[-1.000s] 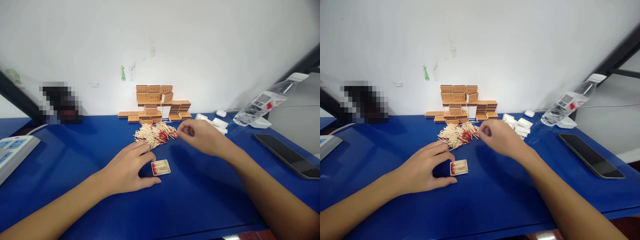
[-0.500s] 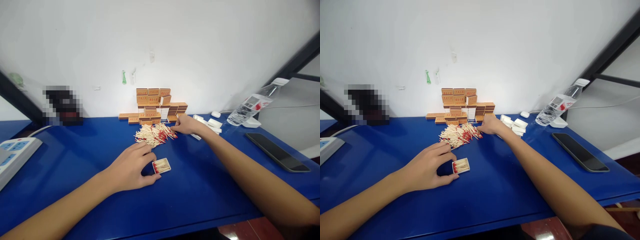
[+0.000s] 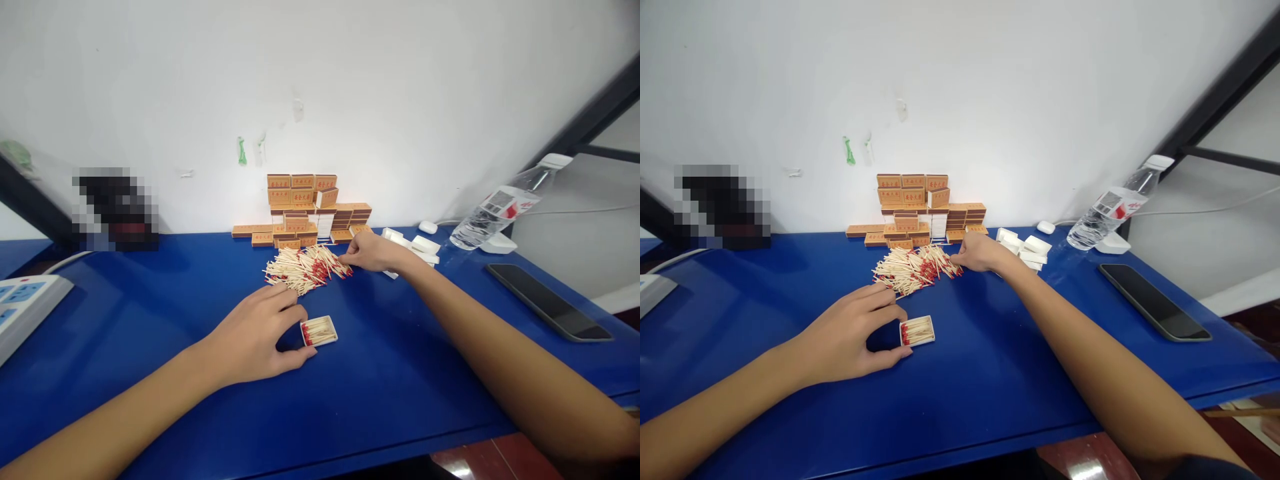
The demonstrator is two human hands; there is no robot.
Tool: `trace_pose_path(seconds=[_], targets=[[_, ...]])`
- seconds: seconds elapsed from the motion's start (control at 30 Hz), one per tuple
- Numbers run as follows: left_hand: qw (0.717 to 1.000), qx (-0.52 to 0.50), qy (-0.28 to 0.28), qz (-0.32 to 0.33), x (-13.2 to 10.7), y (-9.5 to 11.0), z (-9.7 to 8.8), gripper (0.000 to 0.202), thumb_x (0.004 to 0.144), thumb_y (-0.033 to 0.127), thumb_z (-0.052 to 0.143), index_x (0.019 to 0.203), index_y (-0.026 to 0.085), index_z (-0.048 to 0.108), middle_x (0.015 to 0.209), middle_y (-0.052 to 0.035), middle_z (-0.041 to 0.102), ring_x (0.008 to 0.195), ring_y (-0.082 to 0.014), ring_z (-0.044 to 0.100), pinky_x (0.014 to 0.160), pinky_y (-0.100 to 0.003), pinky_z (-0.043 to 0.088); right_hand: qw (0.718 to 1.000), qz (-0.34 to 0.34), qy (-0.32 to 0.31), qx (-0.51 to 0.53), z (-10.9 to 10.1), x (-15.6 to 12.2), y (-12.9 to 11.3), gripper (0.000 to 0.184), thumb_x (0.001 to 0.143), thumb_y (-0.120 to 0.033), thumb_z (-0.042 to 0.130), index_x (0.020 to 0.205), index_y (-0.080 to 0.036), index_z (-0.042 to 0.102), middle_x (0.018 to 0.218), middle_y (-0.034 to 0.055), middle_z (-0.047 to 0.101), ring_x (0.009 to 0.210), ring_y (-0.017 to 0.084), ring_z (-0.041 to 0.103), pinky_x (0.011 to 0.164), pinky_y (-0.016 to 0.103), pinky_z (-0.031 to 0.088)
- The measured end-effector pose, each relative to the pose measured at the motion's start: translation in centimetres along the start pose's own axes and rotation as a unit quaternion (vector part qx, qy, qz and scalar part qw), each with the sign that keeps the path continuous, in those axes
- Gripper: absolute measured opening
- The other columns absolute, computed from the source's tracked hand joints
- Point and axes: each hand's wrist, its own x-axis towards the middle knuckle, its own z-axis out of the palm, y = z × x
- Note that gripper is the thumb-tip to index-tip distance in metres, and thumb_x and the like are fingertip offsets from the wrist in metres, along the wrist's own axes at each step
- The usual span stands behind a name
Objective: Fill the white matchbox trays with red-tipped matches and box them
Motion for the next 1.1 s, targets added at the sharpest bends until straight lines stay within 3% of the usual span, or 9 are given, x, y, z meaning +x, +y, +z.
trace_pose_path(seconds=[0.23,0.4,0.57,0.77,0.93,1.1], targets=[[1.0,0.002,-0.002,0.002,0.1,0.1,-0.2,0.03,0.094,0.047,0.071,0.101,0.018,0.072,0.092,-0.0064,0.064,0.09,-0.0259,0.061,0.082,-0.042,0.052,0.999,-0.01,0.014,0.041,-0.3,-0.2,0.6,0.051,0.088,-0.019,0.064,0.05,-0.023,0.03,0.05,-0.007,0.024,0.052,0.009,0.022,0.053,0.033,0.02],[1.0,0.01,0.011,-0.003,0.1,-0.1,0.1,0.029,0.097,0.047,0.07,0.102,0.018,0.072,0.093,-0.0076,0.066,0.09,-0.0261,0.062,0.081,-0.042,0.052,0.991,-0.029,0.052,0.119,-0.7,-2.5,0.1,0.039,0.096,-0.033,0.062,0.061,-0.021,0.051,0.058,-0.005,0.041,0.055,0.011,0.034,0.055,0.03,0.027],[0.998,0.02,0.044,-0.034,0.1,-0.1,0.3,0.031,0.096,0.048,0.072,0.098,0.018,0.071,0.092,-0.0073,0.067,0.09,-0.0262,0.063,0.082,-0.043,0.054,0.949,-0.083,0.043,0.302,2.0,-5.7,-2.8,0.032,0.096,-0.042,0.064,0.074,-0.019,0.07,0.069,0.0007,0.063,0.063,0.014,0.05,0.059,0.029,0.036],[0.992,0.017,0.089,-0.086,0.4,0.2,0.2,0.032,0.093,0.047,0.074,0.084,0.019,0.063,0.082,-0.0039,0.065,0.08,-0.0231,0.059,0.072,-0.039,0.05,0.925,-0.082,0.039,0.369,5.3,-7.5,-6.7,0.028,0.093,-0.041,0.069,0.077,-0.018,0.073,0.071,0.0011,0.065,0.065,0.013,0.052,0.06,0.028,0.04],[0.987,0.032,0.114,-0.11,0.5,0.4,0.0,0.032,0.094,0.047,0.072,0.08,0.02,0.061,0.075,-0.0022,0.062,0.076,-0.0219,0.056,0.069,-0.038,0.047,0.918,-0.065,0.101,0.378,6.6,-7.2,-7.2,0.027,0.093,-0.039,0.069,0.078,-0.018,0.072,0.067,-0.0014,0.061,0.061,0.012,0.048,0.058,0.027,0.038],[0.988,0.017,0.106,-0.113,0.5,0.2,0.2,0.031,0.093,0.046,0.074,0.08,0.02,0.063,0.074,-0.0014,0.061,0.075,-0.0211,0.055,0.069,-0.036,0.045,0.921,-0.056,0.102,0.373,7.4,-7.1,-6.8,0.027,0.095,-0.04,0.068,0.081,-0.017,0.073,0.068,-0.0008,0.061,0.062,0.013,0.047,0.059,0.028,0.037]])
